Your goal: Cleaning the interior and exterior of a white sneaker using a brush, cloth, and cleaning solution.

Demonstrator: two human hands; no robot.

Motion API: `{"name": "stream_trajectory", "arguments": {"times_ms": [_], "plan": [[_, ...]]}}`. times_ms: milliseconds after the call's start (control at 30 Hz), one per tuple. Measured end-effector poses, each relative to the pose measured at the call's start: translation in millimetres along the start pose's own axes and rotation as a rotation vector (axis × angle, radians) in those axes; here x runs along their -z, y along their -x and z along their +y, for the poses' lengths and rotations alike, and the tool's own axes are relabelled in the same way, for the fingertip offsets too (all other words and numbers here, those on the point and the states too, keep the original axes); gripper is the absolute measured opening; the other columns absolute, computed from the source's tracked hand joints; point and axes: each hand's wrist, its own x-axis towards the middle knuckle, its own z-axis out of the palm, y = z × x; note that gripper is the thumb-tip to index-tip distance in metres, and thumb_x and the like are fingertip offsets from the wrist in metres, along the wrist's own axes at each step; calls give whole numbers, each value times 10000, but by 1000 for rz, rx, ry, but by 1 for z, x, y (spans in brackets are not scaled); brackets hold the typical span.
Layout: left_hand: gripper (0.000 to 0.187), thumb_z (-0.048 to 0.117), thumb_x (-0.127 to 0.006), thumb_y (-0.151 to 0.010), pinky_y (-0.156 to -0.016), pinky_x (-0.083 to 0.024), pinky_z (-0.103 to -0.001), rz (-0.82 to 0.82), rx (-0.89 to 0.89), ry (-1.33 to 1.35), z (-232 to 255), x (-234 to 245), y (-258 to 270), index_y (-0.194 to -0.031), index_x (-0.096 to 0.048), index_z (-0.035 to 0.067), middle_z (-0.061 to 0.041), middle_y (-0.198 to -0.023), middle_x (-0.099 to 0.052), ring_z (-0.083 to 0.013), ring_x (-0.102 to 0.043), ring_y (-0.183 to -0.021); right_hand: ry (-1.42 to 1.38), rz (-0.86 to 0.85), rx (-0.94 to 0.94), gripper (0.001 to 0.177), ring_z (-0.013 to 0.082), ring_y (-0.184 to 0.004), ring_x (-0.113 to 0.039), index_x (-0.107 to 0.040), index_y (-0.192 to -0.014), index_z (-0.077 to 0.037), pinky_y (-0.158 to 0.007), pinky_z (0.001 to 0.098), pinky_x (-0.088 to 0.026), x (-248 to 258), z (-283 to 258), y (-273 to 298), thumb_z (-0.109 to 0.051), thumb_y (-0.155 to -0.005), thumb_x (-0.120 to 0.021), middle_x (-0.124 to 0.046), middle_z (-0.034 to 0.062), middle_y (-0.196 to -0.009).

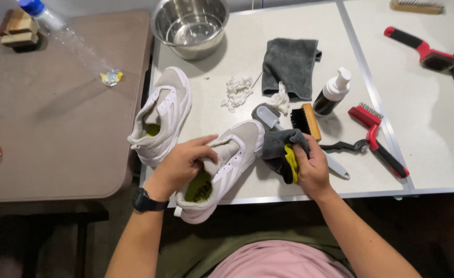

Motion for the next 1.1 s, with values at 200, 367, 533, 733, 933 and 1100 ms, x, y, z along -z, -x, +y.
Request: {"name": "stream_trajectory", "arguments": {"times_ms": [200,367,533,733,933,1100], "plan": [[172,122,-663,-934,-923,-488,-407,453,103,-337,96,-2,39,-1088,-641,51,-133,-1094,-583,-302,-607,-1024,148,-84,-53,347,173,-1030,-647,-641,-1272,-73,-924,304,-503,4,8,3,-281,-1014,-539,-698,41,-1106],[415,486,-611,-964,-603,-485,-448,265,613,-398,89,-52,44,-753,-617,129,-24,-712,-679,-267,-649,-661,170,-121,-23,353,182,-1022,-641,-631,-1276,-63,-908,309,-497,4,12,5,-292,-1025,-537,-684,50,-1105],[520,576,-476,-1032,-619,-527,-578,106,872,-348,78,-56,20,-1015,-605,73,-205,-799,-705,-483,-680,-739,170,-154,12,324,161,-990,-626,-643,-1257,-75,-888,297,-482,4,5,5,-282,-1030,-539,-673,26,-1068],[288,323,-518,-1059,-553,-455,-550,166,760,-341,65,-50,30,-945,-532,58,-246,-685,-626,-483,-602,-612,188,-170,5,346,165,-953,-642,-650,-1256,-92,-859,305,-494,9,5,7,-316,-1015,-542,-695,22,-1045],[477,509,-681,-887,-761,-486,-418,-88,823,-311,84,-28,12,-803,-639,42,-141,-886,-739,-309,-680,-847,177,-158,-52,328,181,-989,-719,-674,-1247,-144,-854,306,-526,16,-4,2,-295,-971,-583,-779,34,-1072],[641,461,-421,-1055,-808,-429,-557,179,788,-265,58,-45,20,-780,-637,-76,-309,-879,-705,-513,-629,-902,183,-182,8,353,198,-992,-715,-653,-1274,-124,-840,318,-532,14,-3,6,-293,-982,-550,-762,46,-1096]]}}
